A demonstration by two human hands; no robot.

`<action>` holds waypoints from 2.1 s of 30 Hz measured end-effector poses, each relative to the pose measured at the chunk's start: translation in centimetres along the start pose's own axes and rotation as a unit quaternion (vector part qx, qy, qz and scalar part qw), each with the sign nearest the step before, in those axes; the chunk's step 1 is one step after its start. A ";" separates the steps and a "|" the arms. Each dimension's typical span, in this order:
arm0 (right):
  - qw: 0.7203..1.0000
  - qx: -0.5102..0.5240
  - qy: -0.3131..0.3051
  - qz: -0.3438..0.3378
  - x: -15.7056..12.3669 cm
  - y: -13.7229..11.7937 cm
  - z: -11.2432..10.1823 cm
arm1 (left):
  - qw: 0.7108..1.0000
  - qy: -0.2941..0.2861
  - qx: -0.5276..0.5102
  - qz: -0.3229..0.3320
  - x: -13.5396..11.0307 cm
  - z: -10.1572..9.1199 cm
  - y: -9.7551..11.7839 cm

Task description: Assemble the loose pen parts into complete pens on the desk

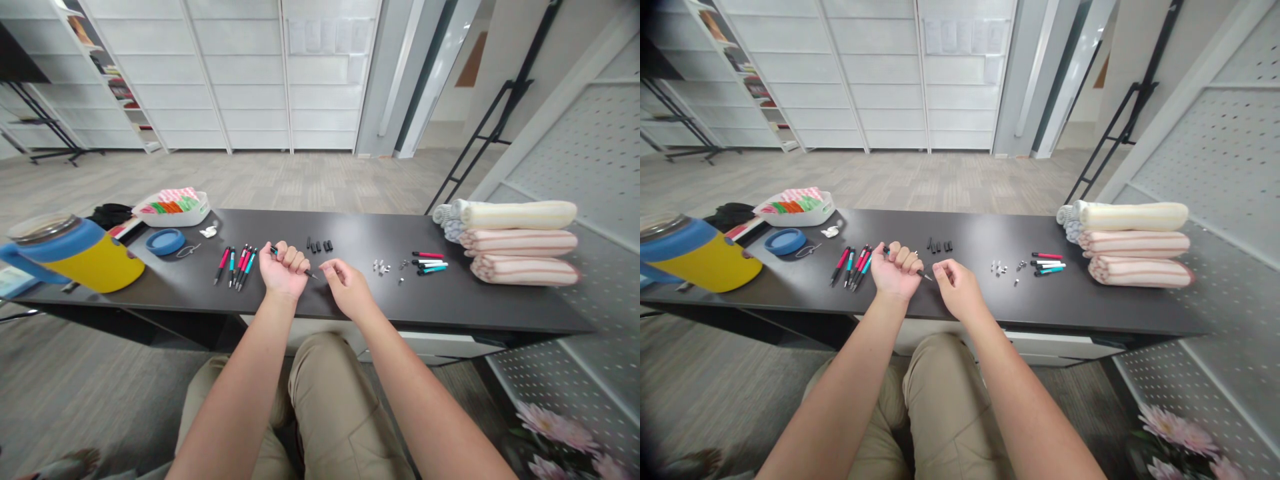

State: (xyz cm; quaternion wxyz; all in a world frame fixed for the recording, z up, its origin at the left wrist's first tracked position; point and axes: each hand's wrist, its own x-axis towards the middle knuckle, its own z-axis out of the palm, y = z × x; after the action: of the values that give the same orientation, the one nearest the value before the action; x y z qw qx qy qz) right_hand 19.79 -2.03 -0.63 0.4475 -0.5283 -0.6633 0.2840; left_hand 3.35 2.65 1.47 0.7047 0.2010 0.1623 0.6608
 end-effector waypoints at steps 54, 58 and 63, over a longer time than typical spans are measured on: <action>1.000 -0.008 0.019 0.022 0.4 0.6 0.2 | 0.256 0.113 0.958 0.057 2.4 -3.7 8.8; 1.000 -0.009 0.018 0.019 0.4 0.7 0.2 | 0.254 0.096 0.960 0.065 2.4 -3.9 9.1; 1.000 -0.015 0.018 0.015 0.4 0.7 0.4 | 0.260 0.061 0.961 0.069 2.5 -4.5 9.6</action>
State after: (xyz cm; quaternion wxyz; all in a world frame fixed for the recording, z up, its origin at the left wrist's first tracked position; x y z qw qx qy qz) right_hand 19.76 -1.41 -1.27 0.4473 -0.5498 -0.6515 0.2707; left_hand -7.04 5.89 2.45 -0.0655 0.7002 0.7068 0.0768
